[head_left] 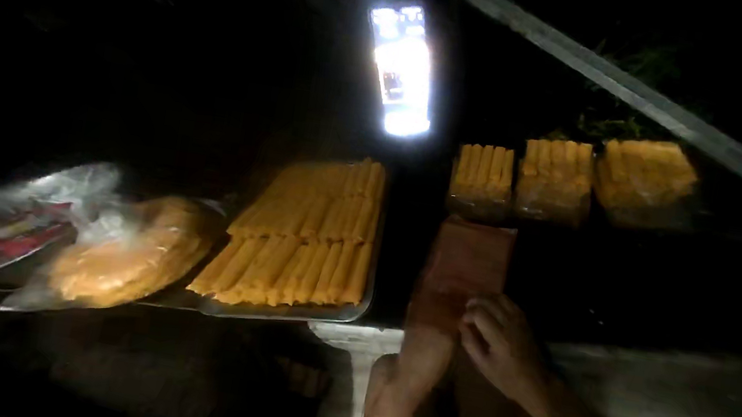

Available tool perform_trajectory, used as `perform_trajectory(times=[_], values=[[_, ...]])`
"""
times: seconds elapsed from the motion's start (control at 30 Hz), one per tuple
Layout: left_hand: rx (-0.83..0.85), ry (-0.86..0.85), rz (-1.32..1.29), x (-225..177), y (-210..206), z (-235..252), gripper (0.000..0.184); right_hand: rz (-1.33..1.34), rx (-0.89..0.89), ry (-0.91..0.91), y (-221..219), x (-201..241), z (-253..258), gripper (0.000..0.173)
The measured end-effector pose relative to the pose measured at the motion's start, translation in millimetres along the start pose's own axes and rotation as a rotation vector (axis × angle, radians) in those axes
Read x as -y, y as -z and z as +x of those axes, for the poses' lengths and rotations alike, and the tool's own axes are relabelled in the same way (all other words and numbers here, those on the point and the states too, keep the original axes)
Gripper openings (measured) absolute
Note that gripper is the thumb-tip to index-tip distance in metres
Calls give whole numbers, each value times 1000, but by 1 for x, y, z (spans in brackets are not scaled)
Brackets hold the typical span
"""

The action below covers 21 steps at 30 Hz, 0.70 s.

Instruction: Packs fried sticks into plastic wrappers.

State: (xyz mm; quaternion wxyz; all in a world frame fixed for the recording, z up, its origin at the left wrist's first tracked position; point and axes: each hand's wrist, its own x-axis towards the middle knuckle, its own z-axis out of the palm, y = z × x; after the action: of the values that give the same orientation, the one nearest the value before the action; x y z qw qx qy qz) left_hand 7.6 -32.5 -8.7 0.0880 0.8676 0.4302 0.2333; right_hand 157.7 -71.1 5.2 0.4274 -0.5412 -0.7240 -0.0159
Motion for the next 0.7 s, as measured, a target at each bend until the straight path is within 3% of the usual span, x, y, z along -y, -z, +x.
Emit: perform_trajectory(times=[0.17,0.4,0.7], values=[[-85,-89,76,2,-2,2,15,61,17,-50,1,-4,-3,20],[64,-198,100,12,9,-9,14,102,40,-78,3,-7,-13,23],[-143,-201,124,17,-3,-14,8,141,174,-186,4,-10,-25,48]])
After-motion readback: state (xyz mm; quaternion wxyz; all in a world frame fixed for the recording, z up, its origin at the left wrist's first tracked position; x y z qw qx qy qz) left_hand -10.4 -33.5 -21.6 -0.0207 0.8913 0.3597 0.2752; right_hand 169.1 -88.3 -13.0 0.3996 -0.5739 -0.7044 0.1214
